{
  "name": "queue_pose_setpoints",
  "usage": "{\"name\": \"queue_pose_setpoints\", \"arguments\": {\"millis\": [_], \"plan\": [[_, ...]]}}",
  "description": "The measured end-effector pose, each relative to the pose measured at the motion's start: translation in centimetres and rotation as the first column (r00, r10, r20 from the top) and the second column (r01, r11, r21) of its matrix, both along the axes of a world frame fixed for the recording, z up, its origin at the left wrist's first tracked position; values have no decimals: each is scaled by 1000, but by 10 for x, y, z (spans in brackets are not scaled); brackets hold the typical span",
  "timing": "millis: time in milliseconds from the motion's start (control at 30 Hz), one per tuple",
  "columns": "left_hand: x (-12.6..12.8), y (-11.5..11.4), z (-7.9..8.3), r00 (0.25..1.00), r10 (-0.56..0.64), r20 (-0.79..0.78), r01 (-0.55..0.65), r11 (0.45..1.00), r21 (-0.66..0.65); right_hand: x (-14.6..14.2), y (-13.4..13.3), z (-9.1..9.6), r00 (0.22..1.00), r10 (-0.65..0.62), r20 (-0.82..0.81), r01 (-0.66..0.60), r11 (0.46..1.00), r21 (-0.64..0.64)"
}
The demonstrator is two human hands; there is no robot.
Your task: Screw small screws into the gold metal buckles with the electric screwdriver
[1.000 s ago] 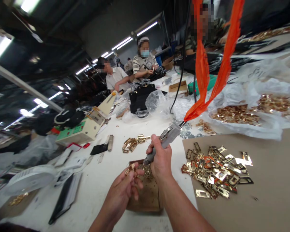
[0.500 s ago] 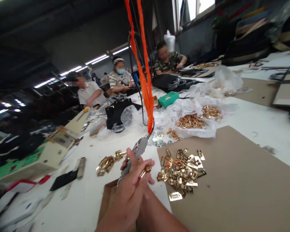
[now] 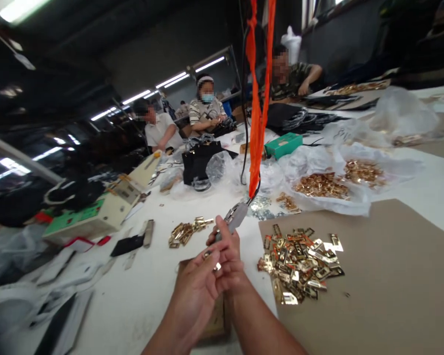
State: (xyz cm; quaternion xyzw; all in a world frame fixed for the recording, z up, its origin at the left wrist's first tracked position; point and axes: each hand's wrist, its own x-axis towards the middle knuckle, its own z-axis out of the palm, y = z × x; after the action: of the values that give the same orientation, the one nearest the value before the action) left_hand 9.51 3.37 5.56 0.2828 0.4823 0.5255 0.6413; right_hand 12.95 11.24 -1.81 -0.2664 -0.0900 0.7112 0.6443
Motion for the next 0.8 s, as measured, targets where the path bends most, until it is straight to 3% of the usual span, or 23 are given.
{"name": "queue_pose_setpoints", "arguments": {"millis": [100, 200, 333, 433, 467, 533, 600, 700, 733, 800], "plan": [[-21, -9, -8, 995, 101, 14, -101, 995, -26, -9, 3, 2, 996, 93, -11, -93, 992, -81], [-38, -18, -12, 995, 97, -8, -97, 993, -62, -13, 6, 5, 999, 15, -32, -17, 996, -86], [-46, -29, -15, 996, -29, -82, 23, 997, -70, -14, 10, 8, 994, -66, -85, 59, 995, -77], [-35, -35, -12, 936, -244, -253, 238, 970, -52, -14, 9, 8, 995, -60, -76, 55, 996, -68], [-29, -36, -10, 872, -323, -369, 336, 941, -32, -14, 9, 8, 995, -58, -79, 53, 997, -62], [-12, -33, -5, 651, -387, -653, 539, 841, 39, -15, 7, 9, 995, -39, -94, 34, 998, -48], [7, -23, -2, 395, -299, -869, 704, 706, 77, -17, 4, 10, 994, -23, -106, 19, 999, -35], [37, 5, -7, 100, -197, -975, 842, 539, -23, -18, 0, 13, 994, -41, -105, 39, 999, -24], [46, 14, -11, 44, -193, -980, 872, 486, -57, -18, 0, 13, 993, -51, -105, 49, 999, -21], [58, 24, -17, 31, -226, -974, 908, 414, -67, -18, 1, 13, 993, -53, -110, 51, 999, -13]]}}
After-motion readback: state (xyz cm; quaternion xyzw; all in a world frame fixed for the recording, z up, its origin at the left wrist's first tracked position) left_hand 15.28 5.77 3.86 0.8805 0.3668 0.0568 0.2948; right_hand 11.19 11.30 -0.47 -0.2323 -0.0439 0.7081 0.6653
